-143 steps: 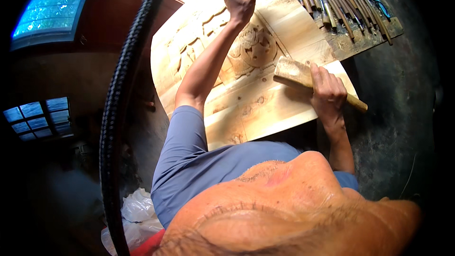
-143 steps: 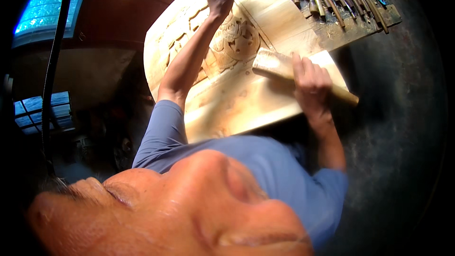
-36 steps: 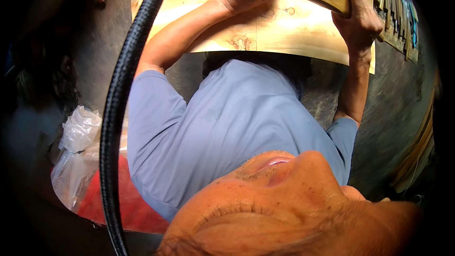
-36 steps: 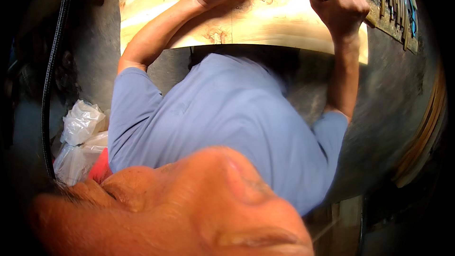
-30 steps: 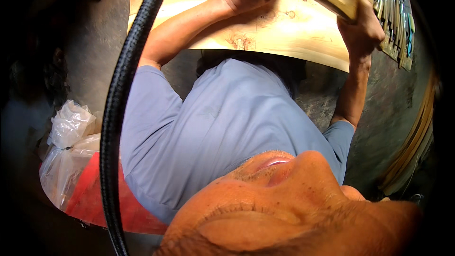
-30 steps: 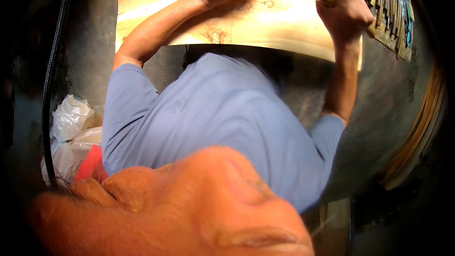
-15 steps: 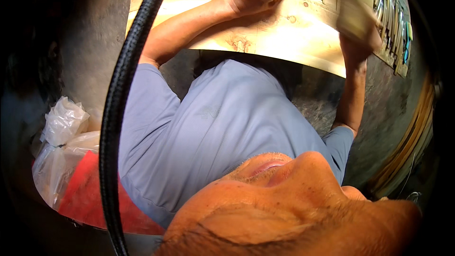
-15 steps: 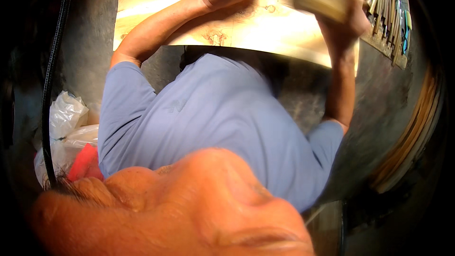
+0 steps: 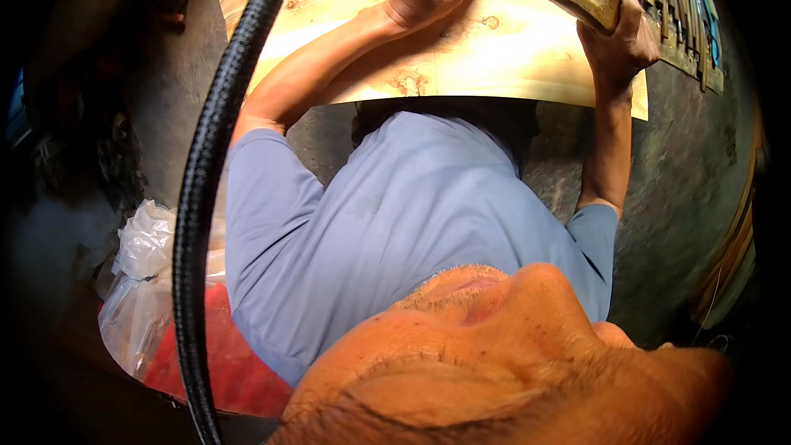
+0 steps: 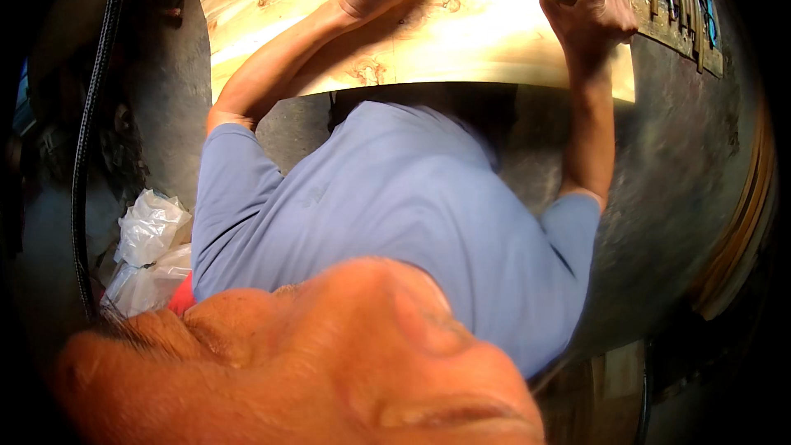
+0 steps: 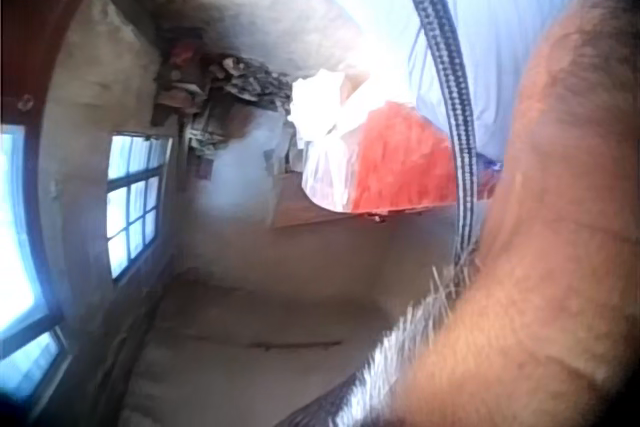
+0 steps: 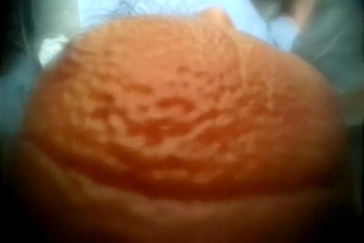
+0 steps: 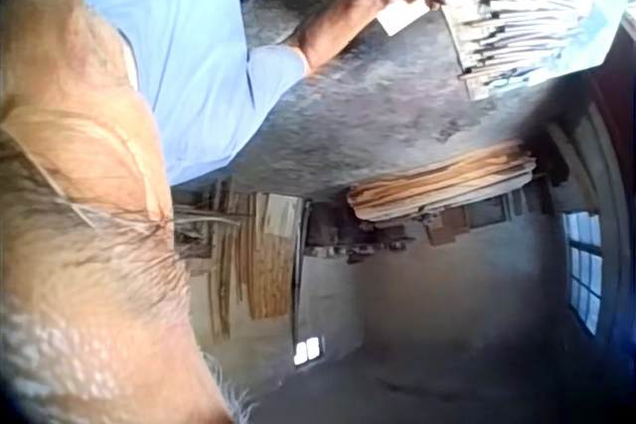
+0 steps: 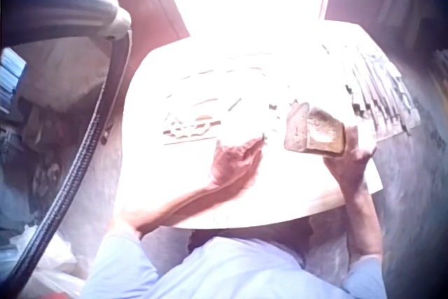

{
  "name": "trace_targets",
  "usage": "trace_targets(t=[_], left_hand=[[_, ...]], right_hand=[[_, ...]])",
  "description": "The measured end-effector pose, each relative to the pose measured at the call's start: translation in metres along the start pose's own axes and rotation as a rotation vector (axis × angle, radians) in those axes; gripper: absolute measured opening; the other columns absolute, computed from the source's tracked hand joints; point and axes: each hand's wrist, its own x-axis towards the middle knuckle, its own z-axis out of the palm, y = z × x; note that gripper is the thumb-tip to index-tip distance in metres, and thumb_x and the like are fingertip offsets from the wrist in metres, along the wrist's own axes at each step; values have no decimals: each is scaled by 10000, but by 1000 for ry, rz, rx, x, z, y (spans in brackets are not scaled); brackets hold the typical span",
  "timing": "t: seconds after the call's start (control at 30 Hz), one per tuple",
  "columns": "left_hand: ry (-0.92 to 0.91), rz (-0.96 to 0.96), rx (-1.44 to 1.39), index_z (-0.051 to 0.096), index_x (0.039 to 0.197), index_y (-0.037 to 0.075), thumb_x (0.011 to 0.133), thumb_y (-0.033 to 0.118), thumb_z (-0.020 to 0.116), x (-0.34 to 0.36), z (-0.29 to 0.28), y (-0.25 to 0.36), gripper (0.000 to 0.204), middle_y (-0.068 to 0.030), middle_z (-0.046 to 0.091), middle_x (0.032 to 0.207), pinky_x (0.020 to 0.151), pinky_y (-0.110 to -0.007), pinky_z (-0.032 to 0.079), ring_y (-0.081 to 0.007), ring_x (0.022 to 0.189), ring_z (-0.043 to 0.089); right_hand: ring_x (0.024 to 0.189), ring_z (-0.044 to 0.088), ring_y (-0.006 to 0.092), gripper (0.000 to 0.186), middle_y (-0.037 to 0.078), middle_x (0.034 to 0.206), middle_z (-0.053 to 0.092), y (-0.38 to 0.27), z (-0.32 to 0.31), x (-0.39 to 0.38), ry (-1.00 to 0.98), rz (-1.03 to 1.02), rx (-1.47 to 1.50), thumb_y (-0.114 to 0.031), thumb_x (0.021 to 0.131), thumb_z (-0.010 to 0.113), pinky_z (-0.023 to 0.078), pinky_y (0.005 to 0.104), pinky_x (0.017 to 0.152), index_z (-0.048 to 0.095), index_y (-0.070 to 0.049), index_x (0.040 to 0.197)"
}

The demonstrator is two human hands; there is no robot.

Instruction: The person carves a design into a wooden board with a chisel and a mallet. They hold the chisel against the wood and strike it repeatedly with the mallet to remove wood along a sketch.

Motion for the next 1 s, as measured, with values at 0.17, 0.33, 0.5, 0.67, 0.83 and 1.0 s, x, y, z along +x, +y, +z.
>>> trace_targets(t=[0.17, 0.33, 0.5, 0.67, 0.83, 1.0], left_hand=[[-57, -111, 29, 796, 1129, 151, 950, 278, 722, -6, 3, 0, 232, -67, 789, 891, 674, -359, 581, -222, 678, 716], [-134, -130, 160, 794, 1143, 176, 968, 289, 695, -12, 6, -1, 231, -49, 787, 858, 672, -361, 576, -197, 671, 717], [-37, -9, 136, 792, 1137, 175, 956, 238, 689, -6, 3, 6, 218, -66, 773, 822, 694, -385, 573, -215, 681, 715], [14, 149, 130, 781, 1109, 111, 921, 117, 674, 8, -7, 18, 216, -134, 752, 918, 768, -422, 560, -289, 793, 708], [24, 81, 4, 758, 1095, 55, 921, 49, 646, 13, -9, 26, 207, -173, 720, 932, 794, -456, 537, -333, 840, 682], [31, 169, 50, 720, 1230, 74, 936, 56, 610, 20, -11, 21, 314, -170, 717, 936, 790, -456, 539, -313, 832, 680]], right_hand=[[697, 733, 250, 500, 71, 855, 752, 7, 2, -3, -5, 23, 11, -290, 738, 895, 578, 328, 657, 688, -121, 1161], [702, 735, 255, 499, 66, 852, 754, 11, 5, -5, -20, 5, 12, -288, 737, 888, 579, 333, 662, 687, -127, 1164], [708, 737, 266, 503, 73, 865, 756, 8, 3, -6, -55, -7, -8, -294, 735, 884, 581, 340, 662, 689, -125, 1167], [729, 751, 256, 501, 80, 887, 764, 7, -3, 6, -15, 56, -41, -345, 752, 894, 596, 342, 666, 690, -110, 1145], [721, 730, 175, 344, 58, 877, 753, 3, -8, 21, 184, 192, 363, -223, 832, 842, 586, 316, 659, 664, -51, 1071], [691, 706, 220, 405, 47, 818, 708, -3, -7, 34, -430, -113, -87, -96, 707, 832, 563, 341, 645, 682, -145, 1081]])
